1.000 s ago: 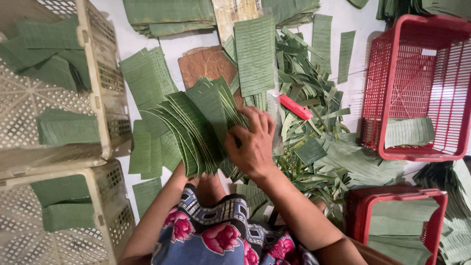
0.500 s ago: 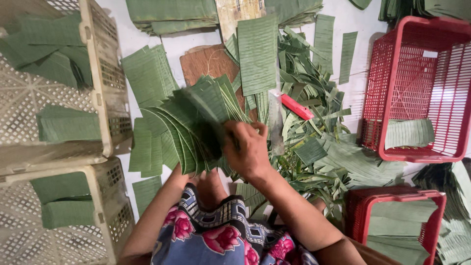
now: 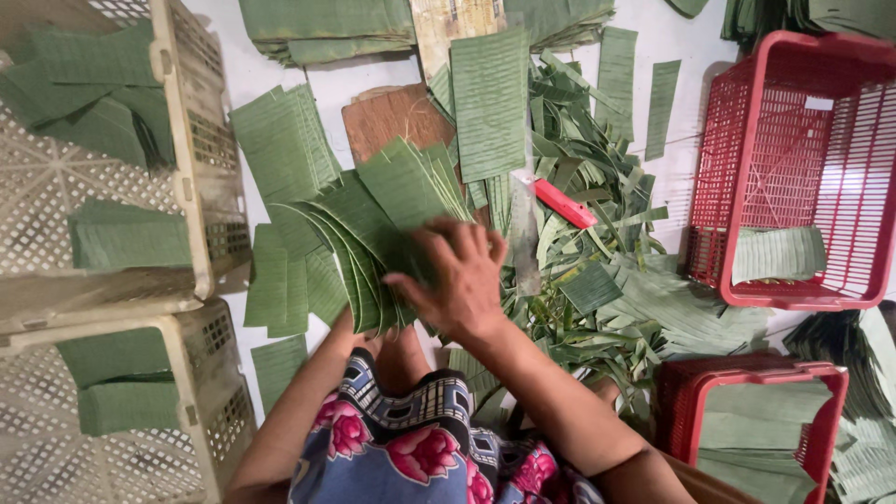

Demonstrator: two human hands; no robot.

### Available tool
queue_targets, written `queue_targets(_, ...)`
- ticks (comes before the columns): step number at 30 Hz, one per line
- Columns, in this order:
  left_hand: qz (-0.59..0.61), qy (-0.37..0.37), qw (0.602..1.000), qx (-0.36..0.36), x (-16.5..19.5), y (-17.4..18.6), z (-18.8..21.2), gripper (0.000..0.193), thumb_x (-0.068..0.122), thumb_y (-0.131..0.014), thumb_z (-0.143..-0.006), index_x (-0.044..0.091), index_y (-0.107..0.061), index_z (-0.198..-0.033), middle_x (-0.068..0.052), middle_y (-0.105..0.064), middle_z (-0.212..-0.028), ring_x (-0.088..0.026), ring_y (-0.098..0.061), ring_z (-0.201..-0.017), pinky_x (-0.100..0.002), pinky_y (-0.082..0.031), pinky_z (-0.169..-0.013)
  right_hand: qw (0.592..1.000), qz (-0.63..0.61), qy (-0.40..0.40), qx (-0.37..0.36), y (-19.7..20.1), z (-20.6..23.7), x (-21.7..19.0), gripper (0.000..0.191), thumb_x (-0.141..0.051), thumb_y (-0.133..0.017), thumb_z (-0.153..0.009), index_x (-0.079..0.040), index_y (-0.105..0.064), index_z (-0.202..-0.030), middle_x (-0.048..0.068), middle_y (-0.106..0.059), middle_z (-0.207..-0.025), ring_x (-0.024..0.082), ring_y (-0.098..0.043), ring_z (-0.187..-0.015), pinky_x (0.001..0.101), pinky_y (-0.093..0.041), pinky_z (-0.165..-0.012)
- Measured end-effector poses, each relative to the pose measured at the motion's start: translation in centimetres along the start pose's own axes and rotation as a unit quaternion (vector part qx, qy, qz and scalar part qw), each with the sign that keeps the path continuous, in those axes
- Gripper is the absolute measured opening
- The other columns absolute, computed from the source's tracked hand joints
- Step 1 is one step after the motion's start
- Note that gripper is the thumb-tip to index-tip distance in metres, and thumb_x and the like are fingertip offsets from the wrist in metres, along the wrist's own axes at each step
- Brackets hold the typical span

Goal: The person sits on the floor cutting banana leaves into rectangular pieces with a knife on a wooden board, then folds and stacks the cut leaf pieces and places stacks into red plastic baskets.

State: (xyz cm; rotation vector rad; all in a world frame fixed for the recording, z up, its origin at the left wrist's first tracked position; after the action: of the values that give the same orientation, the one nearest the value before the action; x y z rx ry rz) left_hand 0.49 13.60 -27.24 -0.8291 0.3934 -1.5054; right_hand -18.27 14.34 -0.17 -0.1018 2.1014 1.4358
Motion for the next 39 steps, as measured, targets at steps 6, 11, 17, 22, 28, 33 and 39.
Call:
queue_targets(6, 0.013, 0.002, 1.000, -0.006, 0.2, -0.3, -0.5, 0.048, 0.026, -0.057, -0.109, 0.000, -0.047, -0.148, -0.018, -0.055, -0.137, -0.031, -0.054, -0.126, -0.045, -0.041, -0.109, 0.999, -0.035, -0.023, -0.023, -0.7, 0.0, -0.1, 0.051, -0.042, -0.080, -0.083, -0.014, -0.067, -0.123, 0.006, -0.066, -0.110, 0.026, -0.060, -0.108, 0.0475, -0.032, -0.102)
queue_targets(11, 0.028, 0.005, 1.000, -0.009, -0.1, -0.2, -0.6, 0.048, 0.026, -0.057, -0.110, 0.000, -0.047, -0.149, -0.018, -0.055, -0.137, -0.031, -0.054, -0.126, -0.045, -0.041, -0.110, 0.998, -0.056, -0.019, -0.006, -0.4, 0.1, 0.9, 0.021, -0.021, -0.071, -0.096, -0.015, -0.070, -0.117, 0.001, -0.073, -0.102, 0.019, -0.067, -0.097, 0.0430, -0.035, -0.100)
queue_targets(17, 0.047, 0.007, 0.999, -0.008, -0.3, 0.0, -0.6, 0.048, 0.027, -0.057, -0.110, 0.000, -0.046, -0.149, -0.018, -0.054, -0.137, -0.031, -0.054, -0.126, -0.045, -0.040, -0.110, 0.989, -0.116, 0.073, -0.058, -0.4, -0.1, 1.1, 0.027, -0.020, -0.072, -0.096, -0.014, -0.071, -0.123, 0.001, -0.074, -0.101, 0.017, -0.067, -0.094, 0.0419, -0.036, -0.100)
queue_targets(22, 0.061, 0.010, 0.998, -0.008, -0.6, 0.4, -0.5, 0.048, 0.027, -0.056, -0.111, 0.000, -0.046, -0.149, -0.018, -0.054, -0.137, -0.031, -0.054, -0.126, -0.045, -0.040, -0.110, 1.000, -0.026, 0.003, 0.010, -0.1, -0.2, 2.5, 0.047, -0.025, -0.079, -0.089, -0.016, -0.066, -0.133, 0.007, -0.066, -0.121, 0.024, -0.061, -0.113, 0.0423, -0.036, -0.102)
queue_targets(28, 0.076, 0.010, 0.997, -0.015, -0.2, 0.1, -1.0, 0.048, 0.027, -0.056, -0.111, 0.000, -0.046, -0.150, -0.018, -0.054, -0.137, -0.031, -0.054, -0.126, -0.046, -0.040, -0.110, 0.998, 0.034, -0.016, 0.047, -1.4, 0.0, 3.5, 0.062, -0.029, -0.083, -0.081, -0.013, -0.061, -0.137, 0.011, -0.060, -0.130, 0.029, -0.054, -0.118, 0.0461, -0.036, -0.100)
queue_targets(33, -0.669, -0.302, 0.678, -0.047, 2.6, -3.5, 3.1, 0.049, 0.008, -0.052, -0.102, 0.000, -0.042, -0.150, -0.018, -0.052, -0.150, -0.032, -0.049, -0.137, -0.039, -0.038, -0.115, 0.997, 0.017, 0.000, 0.073, -3.4, 1.6, 4.1, 0.044, -0.021, -0.080, -0.087, -0.016, -0.065, -0.128, 0.006, -0.063, -0.127, 0.026, -0.058, -0.117, 0.0431, -0.038, -0.102)
queue_targets(39, -0.517, -0.302, 0.793, -0.111, 3.0, -3.0, 4.7, 0.046, 0.000, -0.056, -0.100, 0.001, -0.045, -0.145, -0.014, -0.057, -0.139, -0.026, -0.052, -0.131, -0.034, -0.039, -0.116, 0.988, -0.116, -0.089, 0.055, -5.3, 1.1, 6.9, 0.020, -0.012, -0.079, -0.088, -0.009, -0.071, -0.105, 0.008, -0.074, -0.099, 0.028, -0.069, -0.091, 0.0364, -0.055, -0.081)
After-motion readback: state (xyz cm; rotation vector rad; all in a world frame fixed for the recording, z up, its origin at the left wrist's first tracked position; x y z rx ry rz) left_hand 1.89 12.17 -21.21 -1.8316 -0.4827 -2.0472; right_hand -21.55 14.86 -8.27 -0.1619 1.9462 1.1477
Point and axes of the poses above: each hand's wrist, its own z-axis away from the middle knuckle, its own y-axis out of the back of the hand, x = y × z, the point moved 6 cm from there along -z, towards the middle knuckle
